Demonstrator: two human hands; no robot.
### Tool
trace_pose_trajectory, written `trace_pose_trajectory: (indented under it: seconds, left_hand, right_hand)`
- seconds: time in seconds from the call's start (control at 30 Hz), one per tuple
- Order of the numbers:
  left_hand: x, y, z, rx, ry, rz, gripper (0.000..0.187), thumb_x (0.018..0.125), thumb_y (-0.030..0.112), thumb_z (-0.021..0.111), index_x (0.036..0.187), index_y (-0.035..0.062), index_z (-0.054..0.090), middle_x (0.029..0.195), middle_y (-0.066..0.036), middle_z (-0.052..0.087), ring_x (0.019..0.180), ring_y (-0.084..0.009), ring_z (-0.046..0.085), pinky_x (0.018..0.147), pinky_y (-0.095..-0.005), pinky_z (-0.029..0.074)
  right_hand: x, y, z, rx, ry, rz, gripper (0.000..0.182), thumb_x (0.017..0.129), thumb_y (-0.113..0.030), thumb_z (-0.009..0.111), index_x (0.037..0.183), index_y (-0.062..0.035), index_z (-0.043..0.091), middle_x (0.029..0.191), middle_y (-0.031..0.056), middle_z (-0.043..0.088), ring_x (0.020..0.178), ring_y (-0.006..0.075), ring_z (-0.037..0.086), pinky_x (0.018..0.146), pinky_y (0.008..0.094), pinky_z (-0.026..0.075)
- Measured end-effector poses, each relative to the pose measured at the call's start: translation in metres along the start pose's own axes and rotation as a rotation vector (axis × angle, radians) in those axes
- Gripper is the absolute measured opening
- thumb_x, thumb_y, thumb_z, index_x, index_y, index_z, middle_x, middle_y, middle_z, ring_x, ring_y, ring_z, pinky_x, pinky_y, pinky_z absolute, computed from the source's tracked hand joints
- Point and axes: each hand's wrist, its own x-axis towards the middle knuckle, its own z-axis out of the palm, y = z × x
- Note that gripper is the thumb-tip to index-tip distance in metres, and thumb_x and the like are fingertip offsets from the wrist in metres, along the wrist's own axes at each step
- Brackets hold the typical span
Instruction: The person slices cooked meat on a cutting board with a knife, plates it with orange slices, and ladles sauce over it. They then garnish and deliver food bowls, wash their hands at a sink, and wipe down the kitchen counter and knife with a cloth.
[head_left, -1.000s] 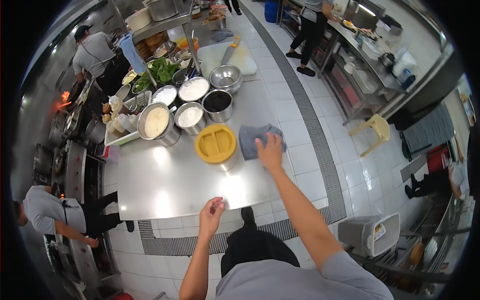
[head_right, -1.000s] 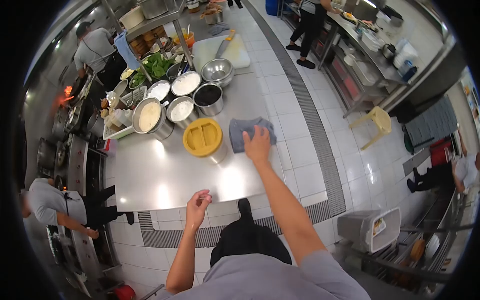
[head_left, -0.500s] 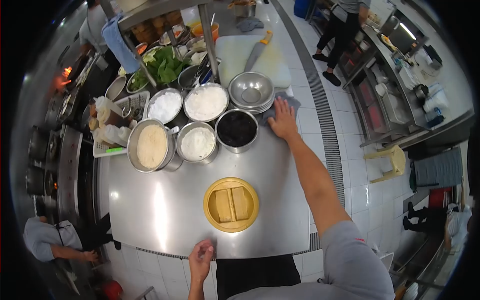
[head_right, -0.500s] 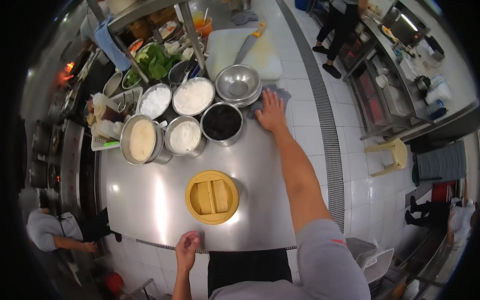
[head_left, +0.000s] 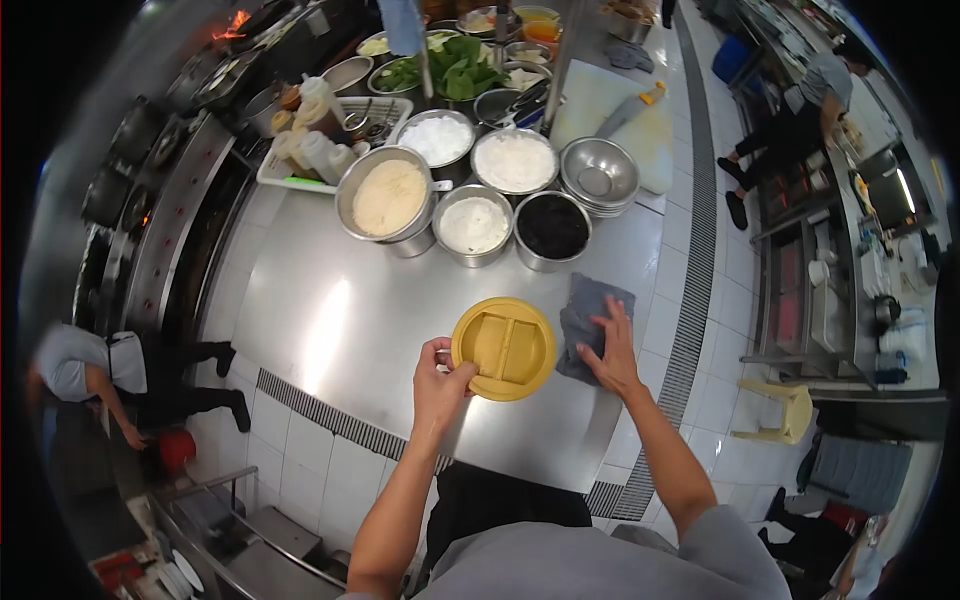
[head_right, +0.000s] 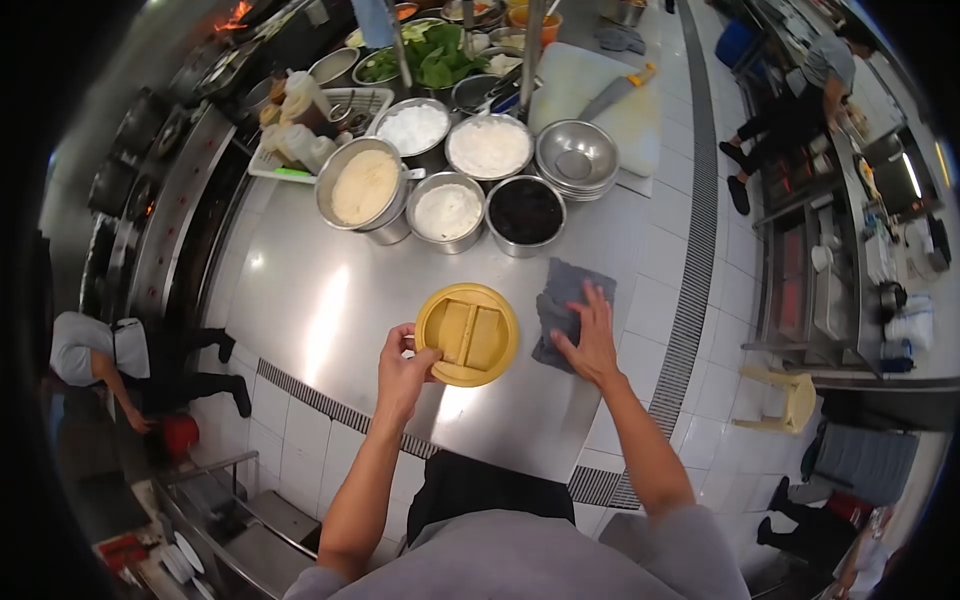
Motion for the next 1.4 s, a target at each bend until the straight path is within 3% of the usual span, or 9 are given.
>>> trace_pose_trajectory:
  seconds: [0.03,0.17,0.33,0.77,0.93,1.07,1.17,1.27,1.4]
  left_hand:
    - [-0.002,0.001,-0.001,-0.022,-0.002,-0.014,0.047,0.081,0.003,0.07,0.123,0.0,0.05,0.101,-0.01,0.057,0.076,-0.0203,0.068,0.057,-0.0291,0.061]
    - [-0.034,0.001,-0.031,-0.054,0.082,0.069,0.042,0.077,-0.001,0.067,0.116,0.0003,0.054,0.097,-0.006,0.057,0.085,-0.0143,0.064,0.07,-0.0263,0.056]
    - [-0.096,0.01,-0.133,-0.164,0.12,0.079,0.047,0.074,-0.004,0.069,0.119,0.001,0.054,0.111,-0.008,0.061,0.092,-0.0139,0.064,0.075,-0.0261,0.055]
    - [-0.228,-0.07,-0.288,-0.253,0.765,-0.033,0.051,0.07,-0.004,0.066,0.119,0.0006,0.052,0.107,-0.007,0.06,0.095,-0.0154,0.063,0.082,-0.0281,0.052]
    - [-0.236,-0.071,-0.298,-0.222,0.903,-0.063,0.053,0.068,0.003,0.062,0.12,-0.0018,0.052,0.107,-0.008,0.063,0.095,-0.0172,0.064,0.088,-0.029,0.051]
    - [-0.222,-0.058,-0.296,-0.194,0.85,-0.014,0.053,0.069,0.005,0.062,0.121,-0.0009,0.052,0.107,-0.008,0.063,0.097,-0.0163,0.062,0.091,-0.0297,0.049]
    - [-0.203,-0.05,-0.288,-0.234,0.761,0.017,0.05,0.071,-0.001,0.065,0.119,0.001,0.051,0.106,-0.007,0.062,0.097,-0.0148,0.062,0.085,-0.0278,0.049]
    - [-0.179,-0.044,-0.27,-0.208,0.673,0.041,0.054,0.069,0.005,0.065,0.122,0.0016,0.053,0.107,-0.006,0.062,0.096,-0.015,0.062,0.082,-0.0278,0.052]
    - [-0.155,-0.032,-0.229,-0.195,0.504,0.076,0.053,0.07,0.001,0.066,0.122,0.0029,0.053,0.11,-0.007,0.062,0.086,-0.0135,0.064,0.066,-0.0232,0.052]
  right_hand:
    - [0.003,-0.006,0.007,-0.015,0.182,0.1,0.083,0.084,-0.038,0.068,0.154,-0.0075,0.036,0.165,0.0174,0.023,0.153,0.0422,0.015,0.123,0.0571,0.01]
    - [0.019,-0.036,0.031,-0.218,0.122,0.102,0.082,0.089,-0.044,0.065,0.155,-0.0068,0.034,0.165,0.0194,0.024,0.152,0.0434,0.016,0.122,0.0582,0.012]
    - [0.054,-0.134,0.084,-0.188,-0.037,-0.057,0.083,0.092,-0.047,0.059,0.157,-0.0039,0.03,0.165,0.0216,0.023,0.152,0.0451,0.016,0.122,0.059,0.013]
    - [0.301,-0.434,0.293,-0.029,-0.048,-0.464,0.081,0.095,-0.051,0.052,0.158,-0.005,0.029,0.166,0.0204,0.022,0.153,0.0433,0.016,0.125,0.0536,0.01]
    - [0.264,-0.519,0.336,-0.094,-0.29,-0.715,0.08,0.094,-0.057,0.046,0.16,-0.0138,0.029,0.168,0.0148,0.019,0.155,0.0399,0.013,0.125,0.0545,0.007]
    - [0.163,-0.46,0.309,0.11,-0.211,-0.736,0.076,0.095,-0.054,0.053,0.157,-0.0138,0.036,0.165,0.018,0.026,0.153,0.0408,0.017,0.124,0.0565,0.011]
    - [0.068,-0.368,0.224,0.026,-0.272,-0.566,0.076,0.094,-0.055,0.057,0.157,-0.0175,0.037,0.165,0.0154,0.025,0.153,0.041,0.019,0.122,0.0586,0.014]
    - [-0.015,-0.246,0.142,-0.082,-0.317,-0.35,0.082,0.091,-0.059,0.061,0.158,-0.0204,0.034,0.167,0.0128,0.023,0.154,0.041,0.016,0.12,0.063,0.014]
    - [-0.049,-0.1,0.062,-0.256,-0.009,0.023,0.084,0.091,-0.059,0.061,0.158,-0.015,0.034,0.167,0.0135,0.023,0.153,0.0413,0.016,0.121,0.0621,0.011]
